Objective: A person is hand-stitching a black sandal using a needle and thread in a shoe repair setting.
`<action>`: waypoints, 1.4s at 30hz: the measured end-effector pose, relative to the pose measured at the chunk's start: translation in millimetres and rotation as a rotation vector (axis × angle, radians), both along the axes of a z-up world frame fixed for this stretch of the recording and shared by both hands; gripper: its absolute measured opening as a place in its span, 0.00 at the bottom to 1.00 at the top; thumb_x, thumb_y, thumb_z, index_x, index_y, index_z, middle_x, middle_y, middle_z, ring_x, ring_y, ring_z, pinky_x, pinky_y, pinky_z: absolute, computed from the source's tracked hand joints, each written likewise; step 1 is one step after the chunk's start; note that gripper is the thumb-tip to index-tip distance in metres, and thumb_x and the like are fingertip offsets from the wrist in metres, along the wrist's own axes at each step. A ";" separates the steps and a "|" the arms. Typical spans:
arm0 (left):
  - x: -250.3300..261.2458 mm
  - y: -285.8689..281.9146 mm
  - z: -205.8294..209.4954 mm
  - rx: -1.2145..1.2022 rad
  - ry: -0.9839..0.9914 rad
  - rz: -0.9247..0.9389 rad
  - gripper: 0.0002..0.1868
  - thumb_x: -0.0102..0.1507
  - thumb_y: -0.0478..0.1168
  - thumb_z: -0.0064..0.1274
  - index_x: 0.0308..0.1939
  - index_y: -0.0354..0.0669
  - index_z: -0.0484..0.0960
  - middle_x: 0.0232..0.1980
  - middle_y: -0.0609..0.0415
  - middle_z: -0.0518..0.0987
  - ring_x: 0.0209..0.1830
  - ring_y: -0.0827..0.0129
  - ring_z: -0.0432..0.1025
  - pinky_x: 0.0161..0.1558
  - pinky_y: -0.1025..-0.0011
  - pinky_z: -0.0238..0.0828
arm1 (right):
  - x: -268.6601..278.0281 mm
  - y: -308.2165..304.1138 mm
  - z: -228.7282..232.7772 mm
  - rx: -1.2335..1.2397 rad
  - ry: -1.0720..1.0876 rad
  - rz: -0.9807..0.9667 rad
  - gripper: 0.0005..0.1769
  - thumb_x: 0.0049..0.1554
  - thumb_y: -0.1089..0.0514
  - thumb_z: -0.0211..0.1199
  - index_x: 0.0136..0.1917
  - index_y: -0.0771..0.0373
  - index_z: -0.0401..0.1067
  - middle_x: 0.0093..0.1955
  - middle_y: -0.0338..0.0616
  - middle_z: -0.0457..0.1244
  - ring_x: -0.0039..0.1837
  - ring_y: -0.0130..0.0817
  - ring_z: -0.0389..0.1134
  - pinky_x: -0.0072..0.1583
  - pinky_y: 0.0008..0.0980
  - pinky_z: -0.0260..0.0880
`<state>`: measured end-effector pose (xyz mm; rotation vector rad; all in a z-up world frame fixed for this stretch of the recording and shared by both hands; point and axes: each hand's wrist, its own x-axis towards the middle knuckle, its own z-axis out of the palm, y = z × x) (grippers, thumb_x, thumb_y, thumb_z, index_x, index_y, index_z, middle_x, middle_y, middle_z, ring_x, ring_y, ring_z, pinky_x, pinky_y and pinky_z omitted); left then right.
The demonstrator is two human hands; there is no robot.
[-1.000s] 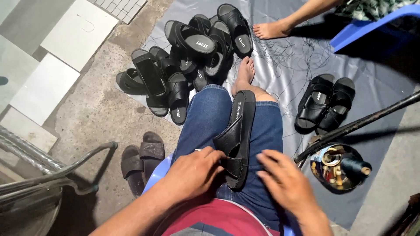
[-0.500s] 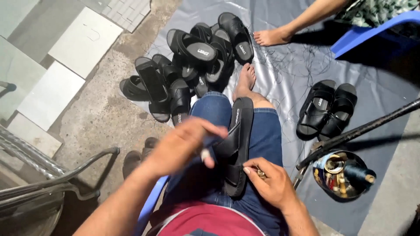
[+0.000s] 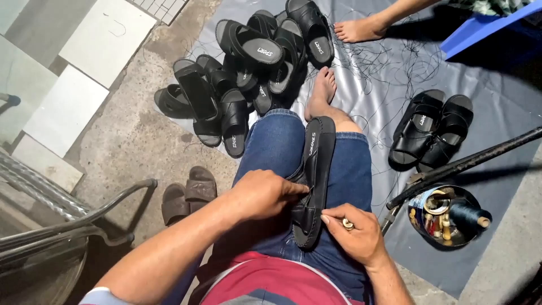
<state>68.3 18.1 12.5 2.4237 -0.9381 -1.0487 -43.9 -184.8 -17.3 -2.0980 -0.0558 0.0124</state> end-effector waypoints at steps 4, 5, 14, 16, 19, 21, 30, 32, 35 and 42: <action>0.8 3.5 5.6 -0.034 -0.031 -0.010 0.23 0.57 0.43 0.43 0.55 0.72 0.71 0.47 0.65 0.77 0.39 0.56 0.72 0.33 0.58 0.68 | 3.2 1.1 5.3 0.022 -0.095 0.037 0.05 0.46 0.62 0.62 0.39 0.61 0.74 0.35 0.37 0.69 0.35 0.22 0.69 0.39 0.17 0.69; -3.0 5.1 10.0 -0.022 -0.008 0.004 0.22 0.58 0.45 0.40 0.56 0.71 0.70 0.48 0.64 0.77 0.40 0.54 0.72 0.35 0.56 0.68 | 0.6 1.6 8.1 -0.003 -0.080 0.029 0.05 0.46 0.61 0.63 0.39 0.60 0.75 0.35 0.35 0.69 0.36 0.21 0.69 0.39 0.17 0.68; -7.6 101.2 27.1 -0.035 -0.054 0.766 0.21 0.58 0.54 0.42 0.29 0.41 0.80 0.48 0.53 0.75 0.44 0.63 0.72 0.44 0.61 0.68 | -20.2 -49.4 39.3 -0.149 0.426 0.159 0.17 0.47 0.48 0.59 0.49 0.53 0.75 0.50 0.32 0.68 0.53 0.23 0.68 0.56 0.24 0.63; -14.9 104.9 26.3 0.292 -0.296 0.784 0.25 0.60 0.59 0.37 0.38 0.40 0.77 0.55 0.49 0.68 0.44 0.49 0.70 0.39 0.44 0.71 | -20.2 -59.5 47.4 -0.149 0.426 0.191 0.23 0.47 0.46 0.57 0.56 0.53 0.71 0.58 0.36 0.64 0.60 0.26 0.65 0.62 0.28 0.59; -26.8 77.0 18.2 -0.053 -0.660 0.631 0.09 0.53 0.44 0.51 0.36 0.50 0.79 0.58 0.43 0.67 0.53 0.46 0.64 0.47 0.48 0.62 | -10.4 -61.1 58.5 -0.345 0.686 0.030 0.30 0.51 0.42 0.42 0.67 0.45 0.57 0.65 0.30 0.57 0.66 0.24 0.57 0.64 0.30 0.54; -37.5 39.8 23.8 -0.524 -0.511 0.392 0.13 0.53 0.50 0.53 0.36 0.50 0.80 0.59 0.45 0.65 0.60 0.48 0.59 0.57 0.47 0.49 | -6.4 -60.1 57.4 -0.245 0.424 0.179 0.23 0.54 0.53 0.43 0.61 0.50 0.66 0.53 0.35 0.65 0.54 0.22 0.69 0.59 0.25 0.62; -66.6 -4.6 -2.0 -0.387 -0.440 0.295 0.27 0.44 0.60 0.61 0.35 0.46 0.78 0.66 0.46 0.56 0.64 0.41 0.51 0.54 0.43 0.50 | 31.3 -31.7 68.6 -0.390 0.317 0.531 0.20 0.50 0.55 0.51 0.56 0.44 0.70 0.49 0.27 0.66 0.49 0.27 0.68 0.46 0.30 0.66; -64.5 -4.9 -7.8 -0.408 -0.427 0.319 0.26 0.42 0.60 0.62 0.31 0.45 0.77 0.64 0.48 0.59 0.64 0.41 0.51 0.52 0.43 0.51 | 37.7 -28.4 67.3 -0.422 0.329 0.550 0.21 0.49 0.55 0.51 0.55 0.43 0.70 0.47 0.26 0.66 0.48 0.27 0.68 0.45 0.31 0.66; -64.9 -5.0 -17.9 -0.440 -0.421 0.339 0.27 0.41 0.62 0.63 0.25 0.45 0.74 0.60 0.49 0.62 0.63 0.40 0.53 0.49 0.44 0.53 | 43.4 -24.7 66.5 -0.490 0.337 0.587 0.20 0.49 0.53 0.50 0.55 0.41 0.70 0.45 0.24 0.65 0.47 0.27 0.67 0.42 0.34 0.67; -66.2 -5.6 -22.5 -0.430 -0.455 0.334 0.28 0.41 0.63 0.62 0.28 0.45 0.74 0.57 0.49 0.63 0.61 0.42 0.56 0.49 0.45 0.53 | 48.1 -23.4 62.5 -0.559 0.323 0.640 0.20 0.48 0.53 0.50 0.54 0.40 0.70 0.44 0.24 0.64 0.46 0.29 0.66 0.40 0.36 0.67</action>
